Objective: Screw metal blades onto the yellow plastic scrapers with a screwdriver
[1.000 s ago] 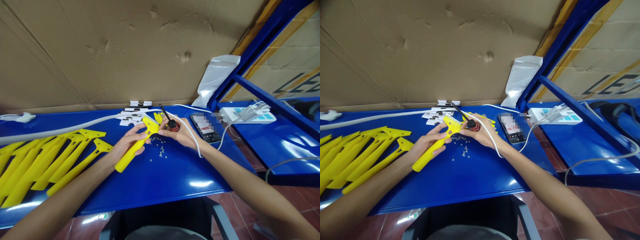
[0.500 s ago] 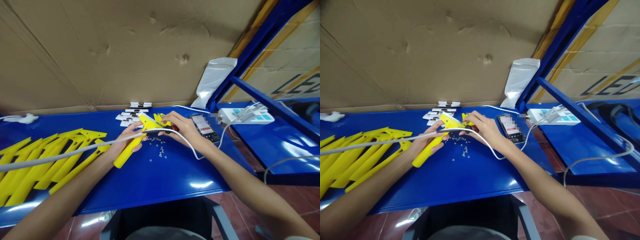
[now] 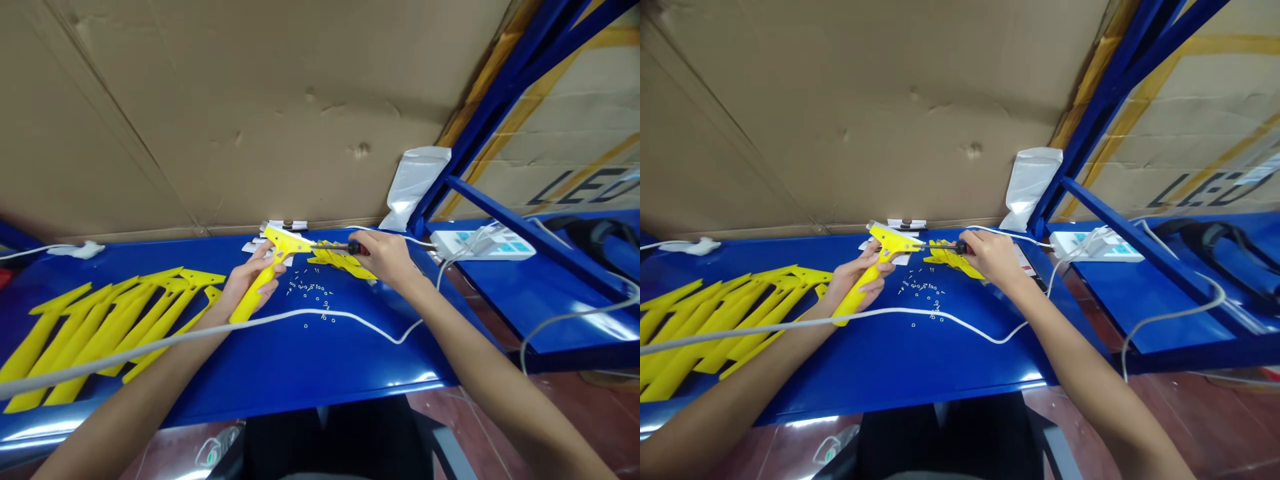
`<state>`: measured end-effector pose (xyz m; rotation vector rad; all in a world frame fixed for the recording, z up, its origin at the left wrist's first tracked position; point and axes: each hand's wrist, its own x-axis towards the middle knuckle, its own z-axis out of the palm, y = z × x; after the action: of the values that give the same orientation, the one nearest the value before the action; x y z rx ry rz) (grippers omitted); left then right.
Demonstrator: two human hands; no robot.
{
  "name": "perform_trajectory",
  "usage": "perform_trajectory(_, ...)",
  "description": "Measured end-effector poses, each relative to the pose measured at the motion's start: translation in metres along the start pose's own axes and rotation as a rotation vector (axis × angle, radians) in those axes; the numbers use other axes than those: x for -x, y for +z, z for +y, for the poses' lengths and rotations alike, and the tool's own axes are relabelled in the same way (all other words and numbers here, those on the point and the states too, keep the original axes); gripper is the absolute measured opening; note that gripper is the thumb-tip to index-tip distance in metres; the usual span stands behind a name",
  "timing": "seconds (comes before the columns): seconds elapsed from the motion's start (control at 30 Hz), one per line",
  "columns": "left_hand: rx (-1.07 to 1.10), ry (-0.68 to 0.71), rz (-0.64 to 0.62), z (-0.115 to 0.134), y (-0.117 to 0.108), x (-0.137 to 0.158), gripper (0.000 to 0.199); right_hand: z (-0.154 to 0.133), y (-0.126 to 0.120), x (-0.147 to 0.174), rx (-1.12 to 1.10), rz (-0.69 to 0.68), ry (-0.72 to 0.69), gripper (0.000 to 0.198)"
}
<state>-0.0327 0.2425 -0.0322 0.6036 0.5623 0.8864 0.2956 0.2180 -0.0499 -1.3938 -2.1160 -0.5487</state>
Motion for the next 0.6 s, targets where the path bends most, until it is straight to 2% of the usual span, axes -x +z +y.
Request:
perform_trajectory(0.1,-0.003,0.009,-0.039,0.0034,-0.0022,0.0018,0.054,0.0001,0.0048,-0.0002,-0.115,0.01,0.166,0.012)
perform_trajectory(0.2,0.039,0.062,-0.044,0.0068,-0.0015,0.0042,0.051,-0.001,0.0081,-0.0011,-0.196,0.022,0.244,0.017)
perform_trajectory(0.4,0.058,0.11,-0.094,0.0105,-0.0005,0.0065,0.05,-0.0044,0.0055,-0.0021,-0.256,-0.015,0.268,0.027)
perform_trajectory(0.6,0.006,0.067,-0.131,0.0097,-0.0073,0.0048,0.058,-0.0065,0.0007,-0.0033,-0.382,-0.088,0.242,0.022)
